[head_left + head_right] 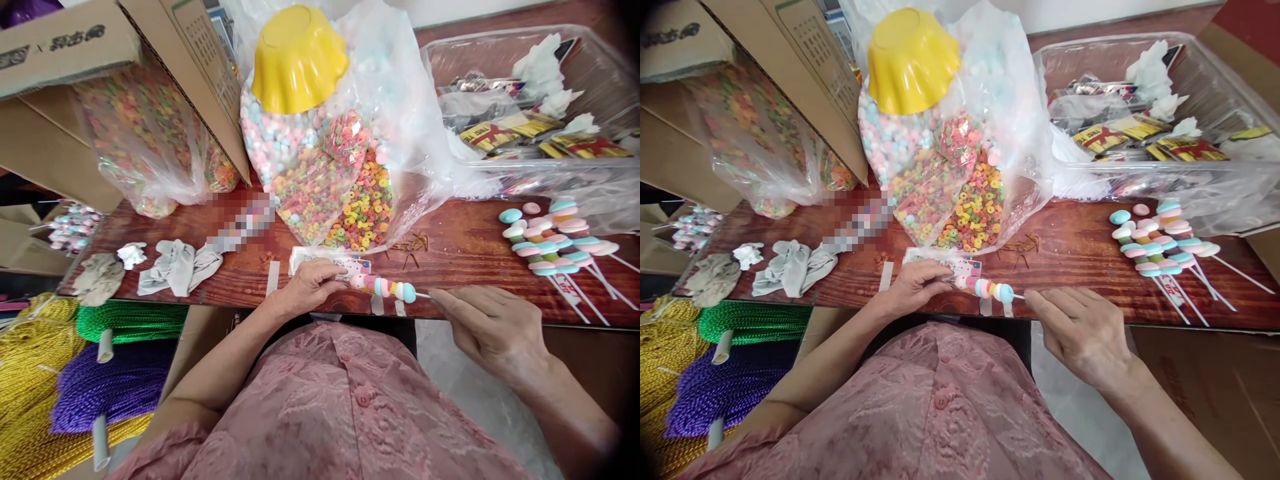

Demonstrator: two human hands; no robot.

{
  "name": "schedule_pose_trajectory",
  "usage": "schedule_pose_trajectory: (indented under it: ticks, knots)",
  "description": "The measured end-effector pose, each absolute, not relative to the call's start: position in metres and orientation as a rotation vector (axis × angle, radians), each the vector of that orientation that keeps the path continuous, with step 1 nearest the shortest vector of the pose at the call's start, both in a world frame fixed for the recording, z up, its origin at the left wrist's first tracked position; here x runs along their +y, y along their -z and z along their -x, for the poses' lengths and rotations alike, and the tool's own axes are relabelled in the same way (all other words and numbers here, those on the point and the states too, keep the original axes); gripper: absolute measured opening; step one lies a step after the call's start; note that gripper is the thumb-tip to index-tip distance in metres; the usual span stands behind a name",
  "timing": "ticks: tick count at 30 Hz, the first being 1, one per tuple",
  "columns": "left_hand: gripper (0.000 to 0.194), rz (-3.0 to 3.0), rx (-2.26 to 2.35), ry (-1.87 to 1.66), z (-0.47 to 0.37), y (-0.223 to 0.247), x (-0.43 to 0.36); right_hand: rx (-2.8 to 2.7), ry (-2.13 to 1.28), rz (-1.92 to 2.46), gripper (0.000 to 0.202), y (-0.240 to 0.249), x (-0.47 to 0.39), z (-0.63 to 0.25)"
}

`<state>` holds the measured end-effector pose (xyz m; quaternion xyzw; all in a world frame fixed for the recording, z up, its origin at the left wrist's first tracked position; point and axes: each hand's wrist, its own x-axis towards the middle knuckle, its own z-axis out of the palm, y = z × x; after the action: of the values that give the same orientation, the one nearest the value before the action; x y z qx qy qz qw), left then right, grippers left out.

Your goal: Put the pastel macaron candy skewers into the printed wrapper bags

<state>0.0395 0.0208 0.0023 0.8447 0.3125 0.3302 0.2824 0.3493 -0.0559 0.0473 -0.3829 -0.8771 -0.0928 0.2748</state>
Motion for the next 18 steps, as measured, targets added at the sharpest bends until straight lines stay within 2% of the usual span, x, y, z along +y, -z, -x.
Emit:
schedule_pose_trajectory:
  ticks: [8,11,18]
  knots:
    - [0.012,-1.932,0.868,-1.0,-0.042,-0.006,0.019,-2.318,0.406,0.934,0.031,-0.041,-0.062,-0.336]
    - [0.013,-2.116,0.812,-0.979,-0.041,-0.002,0.017,-2.298,0.379,0.961,0.029,-0.037,-0.061,-0.334]
    - [0.021,-2.532,0.846,-0.839,-0.045,-0.007,0.016,-2.245,0.086,1.051,0.025,-0.037,-0.055,-0.327]
